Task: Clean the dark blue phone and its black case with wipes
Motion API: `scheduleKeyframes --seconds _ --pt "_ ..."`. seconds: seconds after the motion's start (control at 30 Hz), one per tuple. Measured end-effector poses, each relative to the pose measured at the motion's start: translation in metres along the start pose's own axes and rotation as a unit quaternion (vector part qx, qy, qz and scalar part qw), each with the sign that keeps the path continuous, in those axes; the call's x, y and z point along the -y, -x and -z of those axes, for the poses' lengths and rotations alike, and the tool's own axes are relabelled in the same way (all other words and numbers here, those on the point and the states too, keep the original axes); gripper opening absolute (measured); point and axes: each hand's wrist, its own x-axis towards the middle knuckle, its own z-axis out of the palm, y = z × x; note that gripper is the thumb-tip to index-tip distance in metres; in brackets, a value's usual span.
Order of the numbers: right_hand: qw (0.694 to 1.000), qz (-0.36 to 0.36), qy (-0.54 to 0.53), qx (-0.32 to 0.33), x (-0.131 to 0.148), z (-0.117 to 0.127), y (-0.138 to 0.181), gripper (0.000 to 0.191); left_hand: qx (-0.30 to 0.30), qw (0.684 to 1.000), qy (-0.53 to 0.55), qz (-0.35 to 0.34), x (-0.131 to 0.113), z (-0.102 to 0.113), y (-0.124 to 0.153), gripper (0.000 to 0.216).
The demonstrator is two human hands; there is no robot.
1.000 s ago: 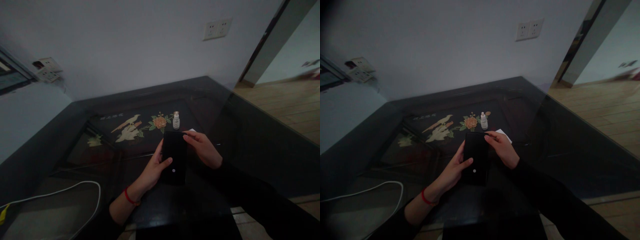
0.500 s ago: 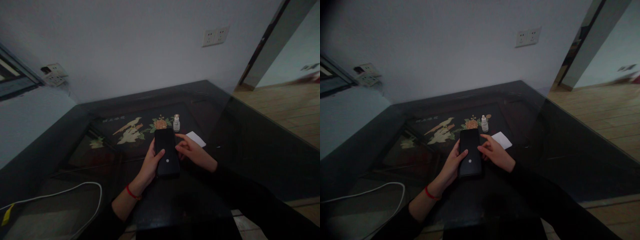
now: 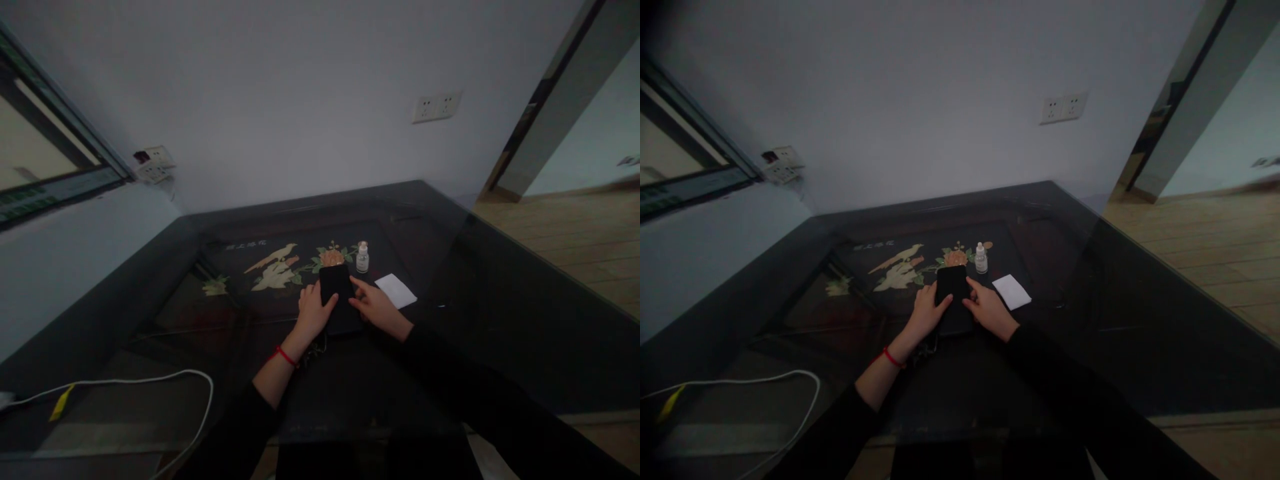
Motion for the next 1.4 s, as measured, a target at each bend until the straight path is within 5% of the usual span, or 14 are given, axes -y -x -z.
scheduleKeyframes --seconds 0.2,0.57,0.73,0.93,1.17,1.4 --pt "0.991 0.034 0.124 -0.041 -0.001 0.000 -0.010 0.052 0.009 0.993 -0.113 -0.007 0.002 -0.002 -0.006 0.056" --pt "0.971 0.054 0.234 -0.024 0.007 0.001 -0.021 0.047 0.021 0.982 -0.190 -0.011 -0.007 0.000 -0.004 0.063" --pt "0.956 0.029 0.286 -0.051 0.006 0.038 -0.015 0.039 0.041 0.980 -0.195 0.001 -0.009 0.013 0.002 0.071" --pt "0.920 -0.083 0.374 -0.084 -0.014 0.088 -0.001 0.044 0.078 0.981 -0.180 0.014 -0.008 0.019 0.006 0.059" --pt "0.918 -0.074 0.387 -0.034 -0.009 0.056 -0.001 0.046 0.082 0.980 -0.180 0.025 -0.004 0.017 0.004 0.052" --pt "0.934 -0.038 0.349 -0.073 -0.002 0.037 -0.001 0.041 0.085 0.979 -0.184 0.022 -0.004 0.018 0.002 0.052"
